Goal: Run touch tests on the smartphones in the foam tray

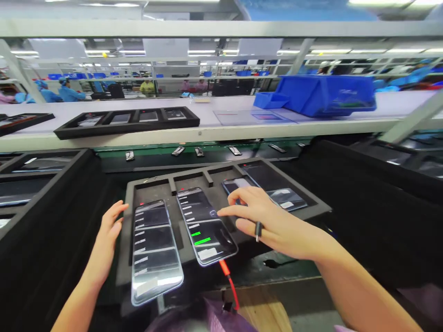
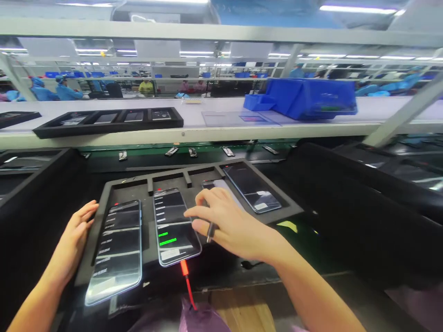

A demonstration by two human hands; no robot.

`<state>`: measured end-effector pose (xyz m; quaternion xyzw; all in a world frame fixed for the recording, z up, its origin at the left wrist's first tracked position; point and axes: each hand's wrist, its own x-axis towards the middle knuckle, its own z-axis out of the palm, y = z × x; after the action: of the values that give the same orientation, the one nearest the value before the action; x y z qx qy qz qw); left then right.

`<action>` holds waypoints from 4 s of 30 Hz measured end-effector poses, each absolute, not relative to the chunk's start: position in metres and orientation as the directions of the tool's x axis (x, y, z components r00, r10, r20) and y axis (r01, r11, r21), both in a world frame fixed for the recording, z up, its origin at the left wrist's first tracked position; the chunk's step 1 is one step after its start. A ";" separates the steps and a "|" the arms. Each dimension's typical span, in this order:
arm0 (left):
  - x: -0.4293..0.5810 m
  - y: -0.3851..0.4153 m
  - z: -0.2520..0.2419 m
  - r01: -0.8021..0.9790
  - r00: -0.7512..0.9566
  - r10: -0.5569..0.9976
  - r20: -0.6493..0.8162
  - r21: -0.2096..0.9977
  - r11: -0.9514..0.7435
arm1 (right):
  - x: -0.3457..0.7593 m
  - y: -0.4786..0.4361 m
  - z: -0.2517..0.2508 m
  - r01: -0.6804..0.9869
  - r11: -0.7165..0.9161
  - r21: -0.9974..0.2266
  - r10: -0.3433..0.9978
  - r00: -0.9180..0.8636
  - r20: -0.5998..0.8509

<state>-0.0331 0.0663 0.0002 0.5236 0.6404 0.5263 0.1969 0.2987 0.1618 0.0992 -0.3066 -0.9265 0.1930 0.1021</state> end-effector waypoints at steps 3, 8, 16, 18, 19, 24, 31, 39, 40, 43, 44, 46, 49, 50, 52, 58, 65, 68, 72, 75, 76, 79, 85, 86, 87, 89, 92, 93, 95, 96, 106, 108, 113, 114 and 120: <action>-0.026 0.070 0.005 0.222 -0.379 0.914 0.146 0.973 -0.063 | 0.276 0.153 0.099 0.483 0.777 -0.403 0.529 -0.849 0.003; -0.015 0.068 0.014 0.084 -0.365 0.927 0.082 0.995 -0.055 | 0.257 0.157 0.086 0.466 0.791 -0.397 0.494 -0.869 -0.036; -0.012 0.063 0.020 0.061 -0.325 0.944 0.062 0.997 -0.044 | 0.259 0.163 0.081 0.482 0.770 -0.418 0.525 -0.851 -0.014; -0.012 0.063 0.019 0.066 -0.314 0.947 0.066 0.997 -0.047 | 0.259 0.163 0.082 0.495 0.760 -0.422 0.532 -0.846 -0.035; -0.012 0.062 0.019 0.073 -0.308 0.949 0.069 0.996 -0.049 | 0.259 0.162 0.083 0.506 0.753 -0.422 0.540 -0.841 -0.045; -0.007 0.061 0.022 0.139 -0.331 0.939 0.088 0.989 -0.044 | 0.258 0.163 0.087 0.562 0.716 -0.415 0.581 -0.809 -0.092; -0.009 0.066 0.020 0.033 -0.366 0.926 0.097 0.995 -0.091 | 0.259 0.164 0.092 0.532 0.721 -0.444 0.539 -0.833 -0.124; -0.001 0.064 0.026 0.006 -0.416 0.908 0.040 0.999 -0.041 | 0.268 0.168 0.095 0.479 0.676 -0.560 0.497 -0.857 -0.135; 0.002 0.063 0.029 0.001 -0.429 0.903 0.034 0.999 -0.037 | 0.267 0.169 0.095 0.495 0.685 -0.535 0.526 -0.844 -0.109; 0.006 0.063 0.034 -0.008 -0.445 0.895 0.022 1.000 -0.029 | 0.261 0.171 0.094 0.553 0.694 -0.461 0.598 -0.799 -0.057; 0.005 0.063 0.033 -0.007 -0.443 0.896 0.021 1.000 -0.027 | 0.260 0.172 0.093 0.566 0.692 -0.448 0.611 -0.790 -0.056; 0.001 0.064 0.029 -0.009 -0.434 0.901 0.018 1.000 -0.024 | 0.257 0.174 0.092 0.585 0.692 -0.423 0.622 -0.781 -0.063; -0.004 0.065 0.022 -0.021 -0.418 0.908 0.011 1.000 -0.021 | 0.256 0.177 0.089 0.589 0.712 -0.382 0.617 -0.784 -0.060; -0.005 0.065 0.020 -0.024 -0.418 0.909 0.011 0.999 -0.023 | 0.255 0.178 0.088 0.587 0.720 -0.370 0.613 -0.788 -0.057; -0.006 0.066 0.019 -0.033 -0.419 0.908 0.013 0.999 -0.030 | 0.254 0.179 0.086 0.586 0.733 -0.346 0.608 -0.792 -0.054; -0.006 0.061 0.016 -0.026 -0.399 0.917 0.016 0.999 -0.029 | 0.256 0.175 0.086 0.600 0.731 -0.325 0.631 -0.776 -0.015; 0.026 0.011 0.007 0.525 -0.441 0.711 0.548 0.800 -0.291 | 0.287 0.152 0.075 0.602 0.762 -0.238 0.647 -0.699 0.304; 0.034 0.003 0.005 0.763 -0.159 0.644 0.748 0.507 -0.401 | 0.295 0.136 0.066 0.533 0.836 -0.130 0.532 -0.728 0.432; 0.029 0.011 0.004 0.880 0.159 0.578 0.800 0.150 -0.450 | 0.297 0.118 0.059 0.428 0.904 0.004 0.354 -0.751 0.558; 0.026 0.017 0.007 0.875 0.215 0.523 0.825 0.075 -0.478 | 0.293 0.111 0.057 0.391 0.920 -0.026 0.324 -0.722 0.611; 0.026 0.018 0.009 0.865 0.237 0.509 0.827 0.059 -0.499 | 0.292 0.110 0.057 0.376 0.925 -0.055 0.327 -0.713 0.621; 0.024 0.022 0.013 0.830 0.301 0.464 0.833 0.010 -0.557 | 0.287 0.107 0.055 0.354 0.929 -0.109 0.337 -0.684 0.647; 0.020 0.023 0.014 0.798 0.384 0.470 0.795 -0.029 -0.602 | 0.287 0.107 0.057 0.396 0.917 -0.047 0.321 -0.664 0.675; 0.020 0.023 0.013 0.800 0.371 0.479 0.796 -0.012 -0.600 | 0.287 0.107 0.058 0.400 0.916 -0.046 0.325 -0.667 0.670; 0.019 0.022 0.012 0.802 0.361 0.489 0.794 0.004 -0.597 | 0.288 0.107 0.058 0.402 0.915 -0.048 0.328 -0.667 0.669; 0.018 0.022 0.010 0.803 0.353 0.500 0.791 0.018 -0.595 | 0.290 0.107 0.057 0.413 0.909 -0.063 0.344 -0.656 0.672; 0.018 0.021 0.009 0.802 0.351 0.503 0.790 0.024 -0.597 | 0.295 0.106 0.055 0.449 0.889 -0.094 0.395 -0.645 0.655; 0.019 0.021 0.008 0.806 0.323 0.503 0.801 0.046 -0.591 | 0.297 0.106 0.054 0.463 0.880 -0.105 0.414 -0.639 0.648; 0.020 0.021 0.009 0.810 0.286 0.506 0.814 0.077 -0.581 | 0.303 0.105 0.051 0.483 0.864 -0.141 0.451 -0.617 0.646; 0.020 0.021 0.009 0.810 0.283 0.509 0.813 0.082 -0.581 | 0.306 0.104 0.049 0.489 0.856 -0.168 0.468 -0.595 0.654; 0.022 0.022 0.009 0.812 0.238 0.530 0.814 0.133 -0.568 | 0.346 0.106 0.046 0.697 0.646 -0.312 0.636 -0.264 0.725; 0.022 0.022 0.008 0.816 0.229 0.540 0.810 0.142 -0.560 | 0.341 0.105 0.050 0.701 0.653 -0.286 0.660 -0.341 0.670; 0.019 0.026 0.011 0.816 0.304 0.528 0.793 0.070 -0.574 | 0.314 0.097 0.055 0.630 0.759 -0.166 0.587 -0.550 0.595; 0.019 0.027 0.012 0.815 0.316 0.523 0.791 0.055 -0.576 | 0.308 0.096 0.056 0.620 0.770 -0.151 0.580 -0.582 0.570; 0.014 0.024 0.004 0.818 0.276 0.519 0.809 0.086 -0.568 | 0.294 0.095 0.064 0.648 0.748 -0.144 0.631 -0.627 0.456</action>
<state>0.0140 0.0237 0.0045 0.7788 0.4295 0.4214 -0.1774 0.2944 0.0945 0.0641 -0.3544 -0.9019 -0.0170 0.2462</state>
